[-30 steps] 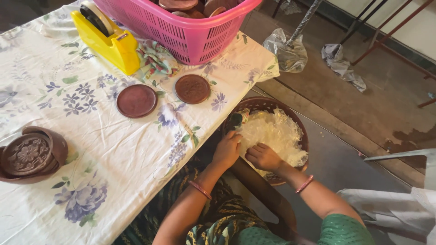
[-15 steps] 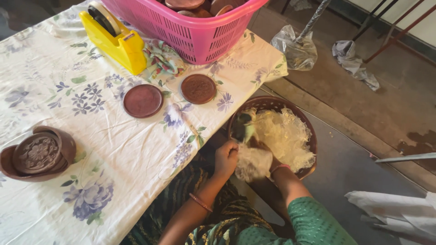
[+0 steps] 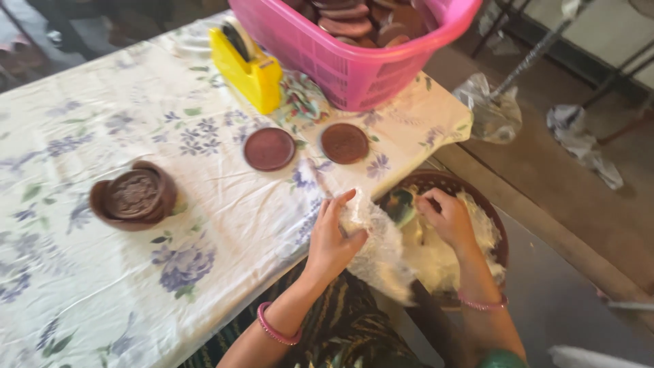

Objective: The person wipes round wooden lids one at a time with a cloth, then wraps wiped lids in clear plastic film and places the wrapped bundles into a cardboard tray beside the table. A pink basket holds a pile of unwiped lids.

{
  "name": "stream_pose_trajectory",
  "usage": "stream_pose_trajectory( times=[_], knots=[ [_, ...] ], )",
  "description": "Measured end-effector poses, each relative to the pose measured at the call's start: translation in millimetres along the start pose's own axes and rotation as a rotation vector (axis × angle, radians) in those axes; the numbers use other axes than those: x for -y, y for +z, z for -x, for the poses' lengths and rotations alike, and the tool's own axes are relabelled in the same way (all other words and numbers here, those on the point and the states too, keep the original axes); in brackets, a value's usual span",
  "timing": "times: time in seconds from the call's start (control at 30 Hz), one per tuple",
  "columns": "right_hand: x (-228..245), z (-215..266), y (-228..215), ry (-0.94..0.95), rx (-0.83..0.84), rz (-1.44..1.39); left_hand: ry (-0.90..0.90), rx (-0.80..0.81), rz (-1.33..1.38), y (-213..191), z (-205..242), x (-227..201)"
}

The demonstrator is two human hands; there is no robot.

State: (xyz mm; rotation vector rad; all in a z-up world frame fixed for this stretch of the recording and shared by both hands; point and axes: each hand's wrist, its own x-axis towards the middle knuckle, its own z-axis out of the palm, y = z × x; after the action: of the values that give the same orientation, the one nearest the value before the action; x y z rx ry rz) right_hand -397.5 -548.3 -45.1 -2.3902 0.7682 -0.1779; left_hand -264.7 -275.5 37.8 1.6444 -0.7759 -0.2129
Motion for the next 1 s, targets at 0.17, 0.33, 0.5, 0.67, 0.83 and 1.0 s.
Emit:
stream_pose_trajectory(
  times=[0.17, 0.33, 0.5, 0.67, 0.83, 1.0],
  knots=[
    [149, 28, -11, -0.724, 0.044, -0.686, 0.078, -0.056, -0.043, -54, -10, -14],
    [183, -30, 60, -0.638, 0.201, -0.587, 0.065, -0.084, -0.163, -146, -20, -28],
    [270, -54, 91, -0.691, 0.216, -0.603, 0.349, -0.355, -0.728, -222, -9, -9],
    [312, -34, 103, -1.291, -0.182, -0.011, 0.571, -0.243, -1.031, -241, 7, 41],
    [325, -23, 99, -1.685, -0.073, 0.169, 0.485, -0.015, -0.943, -243, 19, 42],
    [330, -22, 86, -1.575, 0.01, 0.259, 0.626, -0.033, -0.995, -235, 27, 38]
  ],
)
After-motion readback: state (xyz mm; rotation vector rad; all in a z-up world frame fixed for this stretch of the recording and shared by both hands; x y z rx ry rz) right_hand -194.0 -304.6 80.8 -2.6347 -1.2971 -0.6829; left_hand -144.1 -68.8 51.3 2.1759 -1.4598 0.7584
